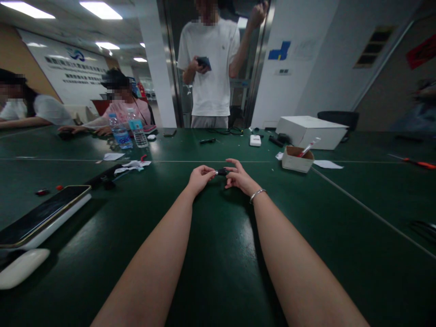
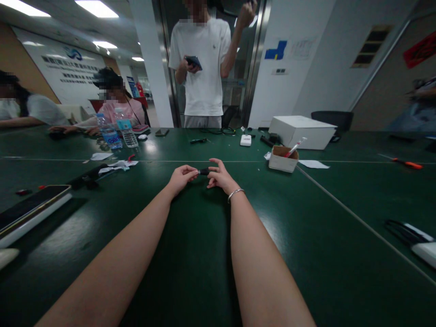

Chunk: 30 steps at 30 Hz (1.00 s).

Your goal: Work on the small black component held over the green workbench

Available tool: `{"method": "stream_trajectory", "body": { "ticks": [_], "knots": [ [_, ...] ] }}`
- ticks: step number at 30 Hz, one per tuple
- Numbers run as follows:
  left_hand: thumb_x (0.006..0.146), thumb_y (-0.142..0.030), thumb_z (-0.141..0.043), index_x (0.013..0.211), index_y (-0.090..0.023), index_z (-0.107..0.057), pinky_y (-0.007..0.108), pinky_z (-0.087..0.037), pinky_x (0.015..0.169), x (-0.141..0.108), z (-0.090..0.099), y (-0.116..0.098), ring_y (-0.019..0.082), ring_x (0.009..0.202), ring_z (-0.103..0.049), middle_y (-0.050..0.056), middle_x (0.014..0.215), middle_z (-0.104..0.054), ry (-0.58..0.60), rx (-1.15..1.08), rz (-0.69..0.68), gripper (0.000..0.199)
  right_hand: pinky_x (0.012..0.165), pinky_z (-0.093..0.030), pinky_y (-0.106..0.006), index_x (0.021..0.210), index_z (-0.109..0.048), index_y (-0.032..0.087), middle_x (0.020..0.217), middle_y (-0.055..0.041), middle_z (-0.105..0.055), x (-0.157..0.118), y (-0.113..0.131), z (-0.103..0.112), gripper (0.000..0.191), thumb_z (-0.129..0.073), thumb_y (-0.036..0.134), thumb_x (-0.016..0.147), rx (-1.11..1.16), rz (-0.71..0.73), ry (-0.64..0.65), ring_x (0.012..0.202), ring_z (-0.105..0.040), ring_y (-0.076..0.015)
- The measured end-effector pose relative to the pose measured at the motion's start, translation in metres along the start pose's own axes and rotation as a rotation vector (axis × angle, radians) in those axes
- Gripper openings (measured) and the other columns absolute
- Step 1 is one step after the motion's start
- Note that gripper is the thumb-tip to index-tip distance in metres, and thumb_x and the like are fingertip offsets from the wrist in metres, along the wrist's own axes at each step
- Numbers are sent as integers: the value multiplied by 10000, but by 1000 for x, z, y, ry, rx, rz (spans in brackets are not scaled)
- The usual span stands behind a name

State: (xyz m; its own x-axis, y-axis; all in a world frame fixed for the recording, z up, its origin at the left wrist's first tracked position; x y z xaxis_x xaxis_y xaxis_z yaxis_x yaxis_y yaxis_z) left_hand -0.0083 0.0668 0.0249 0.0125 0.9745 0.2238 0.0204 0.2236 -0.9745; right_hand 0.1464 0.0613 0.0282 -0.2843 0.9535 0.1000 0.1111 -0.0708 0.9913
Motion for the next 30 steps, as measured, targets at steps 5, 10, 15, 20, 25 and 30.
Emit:
{"method": "stream_trajectory", "body": {
  "ticks": [5,10,15,20,25,30],
  "knots": [
    [599,-251,-768,740,-130,-626,248,-446,609,0,0,0,119,631,-597,28,658,-656,3,-2,11,234,426,-547,-231,1053,-495,206,825,9,-637,1,-3,0,276,-530,138,788,-51,-26,7,330,-443,-16],
    [604,-272,-769,747,-132,-622,251,-444,604,2,1,2,120,624,-594,29,655,-653,7,-9,0,248,471,-574,-245,1074,-491,217,832,18,-638,2,-3,2,304,-567,174,783,-17,11,0,358,-466,-17],
    [614,-298,-764,757,-135,-624,256,-443,615,3,1,3,121,632,-593,29,665,-650,15,-2,-14,258,444,-559,-231,1065,-538,190,795,12,-647,2,-3,1,271,-565,153,798,-33,14,9,343,-448,-19],
    [625,-291,-753,747,-131,-618,256,-438,608,2,0,3,121,625,-588,34,662,-647,14,-7,-11,243,437,-559,-244,1063,-562,170,721,5,-642,1,-3,1,211,-538,207,856,-3,-30,-10,324,-401,-20],
    [614,-311,-761,726,-139,-610,246,-428,582,1,0,2,117,603,-575,23,635,-636,-3,-7,4,255,457,-570,-252,1068,-564,190,694,28,-628,0,-1,2,244,-551,145,829,20,-15,-37,345,-443,-33],
    [628,-310,-750,722,-135,-603,253,-418,574,1,-2,1,117,584,-562,25,630,-629,15,-10,23,247,447,-562,-238,1070,-559,200,736,27,-645,-1,-1,1,279,-544,108,807,13,-27,-28,333,-420,-21]
  ]
}}
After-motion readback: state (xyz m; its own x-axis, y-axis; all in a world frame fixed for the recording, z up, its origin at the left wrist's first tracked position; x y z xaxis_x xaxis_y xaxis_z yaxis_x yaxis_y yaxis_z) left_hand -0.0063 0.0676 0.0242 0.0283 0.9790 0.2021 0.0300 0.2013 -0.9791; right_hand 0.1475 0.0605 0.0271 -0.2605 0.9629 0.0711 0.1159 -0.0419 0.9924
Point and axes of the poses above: each hand's wrist, its own x-axis towards the middle knuckle, its own z-axis out of the back of the hand, y = z × x, the point moved 7 cm from there along x, towards the middle knuckle
